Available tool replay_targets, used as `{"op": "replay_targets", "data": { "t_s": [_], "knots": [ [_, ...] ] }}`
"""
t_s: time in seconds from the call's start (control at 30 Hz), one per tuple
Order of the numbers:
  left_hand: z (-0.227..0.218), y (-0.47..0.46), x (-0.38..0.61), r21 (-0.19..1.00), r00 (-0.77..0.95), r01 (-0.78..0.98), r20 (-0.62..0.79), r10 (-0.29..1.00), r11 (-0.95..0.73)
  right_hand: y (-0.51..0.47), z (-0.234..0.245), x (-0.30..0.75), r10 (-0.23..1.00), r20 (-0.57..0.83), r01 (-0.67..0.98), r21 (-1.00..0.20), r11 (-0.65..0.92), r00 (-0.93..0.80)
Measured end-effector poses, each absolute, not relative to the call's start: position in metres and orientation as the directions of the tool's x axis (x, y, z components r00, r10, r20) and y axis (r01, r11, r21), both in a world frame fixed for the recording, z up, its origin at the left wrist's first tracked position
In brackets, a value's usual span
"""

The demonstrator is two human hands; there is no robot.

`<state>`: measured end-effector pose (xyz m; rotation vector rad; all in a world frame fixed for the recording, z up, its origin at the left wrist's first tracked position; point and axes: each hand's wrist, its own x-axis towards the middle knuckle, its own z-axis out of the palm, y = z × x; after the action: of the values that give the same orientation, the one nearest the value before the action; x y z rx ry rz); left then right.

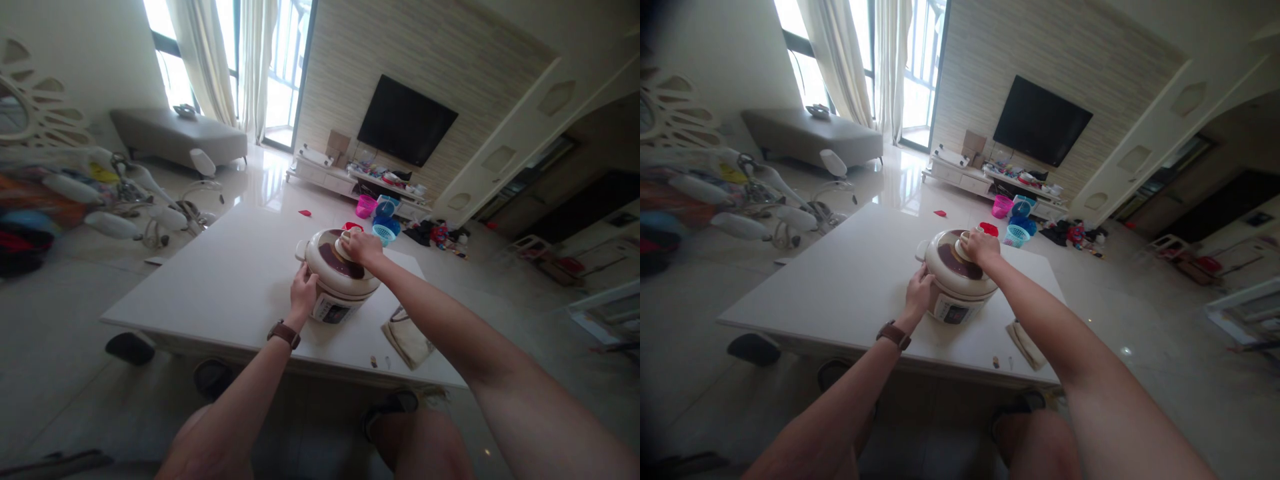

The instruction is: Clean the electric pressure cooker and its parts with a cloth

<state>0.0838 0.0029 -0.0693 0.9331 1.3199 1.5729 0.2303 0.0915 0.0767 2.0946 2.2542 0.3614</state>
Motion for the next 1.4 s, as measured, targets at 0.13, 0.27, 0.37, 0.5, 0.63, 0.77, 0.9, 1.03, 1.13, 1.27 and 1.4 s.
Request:
{"op": "replay_targets", "data": {
  "t_s": [0.13, 0.27, 0.37, 0.5, 0.63, 0.77, 0.9, 1.03, 1.13, 1.27, 1.4],
  "knots": [
    [-0.071, 0.004, 0.084, 0.988, -0.357, -0.139, 0.011, 0.934, -0.064, 0.096, 0.075, 0.222, 0.993, 0.118, 0.991, 0.135, -0.01, -0.006],
    [-0.071, 0.005, 0.086, 0.989, -0.363, -0.134, 0.007, 0.932, -0.06, 0.098, 0.073, 0.223, 0.992, 0.127, 0.994, 0.108, -0.019, 0.005],
    [-0.071, 0.005, 0.09, 0.987, -0.372, -0.141, 0.013, 0.928, -0.07, 0.097, 0.068, 0.226, 0.985, 0.17, 0.994, 0.107, -0.004, -0.015],
    [-0.072, 0.005, 0.096, 0.983, -0.387, -0.162, 0.016, 0.922, -0.085, 0.095, 0.064, 0.229, 0.983, 0.182, 0.994, 0.105, 0.011, -0.03],
    [-0.076, 0.006, 0.104, 0.987, -0.434, -0.127, 0.031, 0.901, -0.095, 0.094, 0.071, 0.228, 0.987, 0.16, 0.995, 0.098, 0.015, -0.031],
    [-0.079, 0.008, 0.11, 0.992, -0.463, -0.099, 0.026, 0.886, -0.08, 0.091, 0.08, 0.227, 0.997, 0.074, 0.998, 0.069, -0.016, 0.01],
    [-0.08, 0.01, 0.113, 0.992, -0.454, -0.117, -0.007, 0.891, -0.052, 0.085, 0.09, 0.233, 0.988, 0.151, 0.997, 0.07, -0.036, 0.025],
    [-0.079, 0.012, 0.115, 0.994, -0.465, -0.104, -0.019, 0.885, -0.033, 0.087, 0.12, 0.253, 0.958, 0.282, 0.998, 0.035, -0.055, 0.043],
    [-0.076, 0.014, 0.113, 0.994, -0.457, -0.102, -0.021, 0.889, -0.029, 0.092, 0.15, 0.28, 0.917, 0.39, 0.996, -0.057, -0.068, 0.085],
    [-0.073, 0.006, 0.112, 0.992, -0.414, -0.124, -0.032, 0.91, -0.022, 0.093, 0.173, 0.328, 0.831, 0.522, 0.963, -0.261, -0.06, 0.193],
    [-0.081, -0.028, 0.136, 0.999, -0.492, -0.023, -0.048, 0.869, 0.042, 0.076, 0.165, 0.381, 0.746, 0.586, 0.885, -0.466, -0.011, 0.317]
  ]
}}
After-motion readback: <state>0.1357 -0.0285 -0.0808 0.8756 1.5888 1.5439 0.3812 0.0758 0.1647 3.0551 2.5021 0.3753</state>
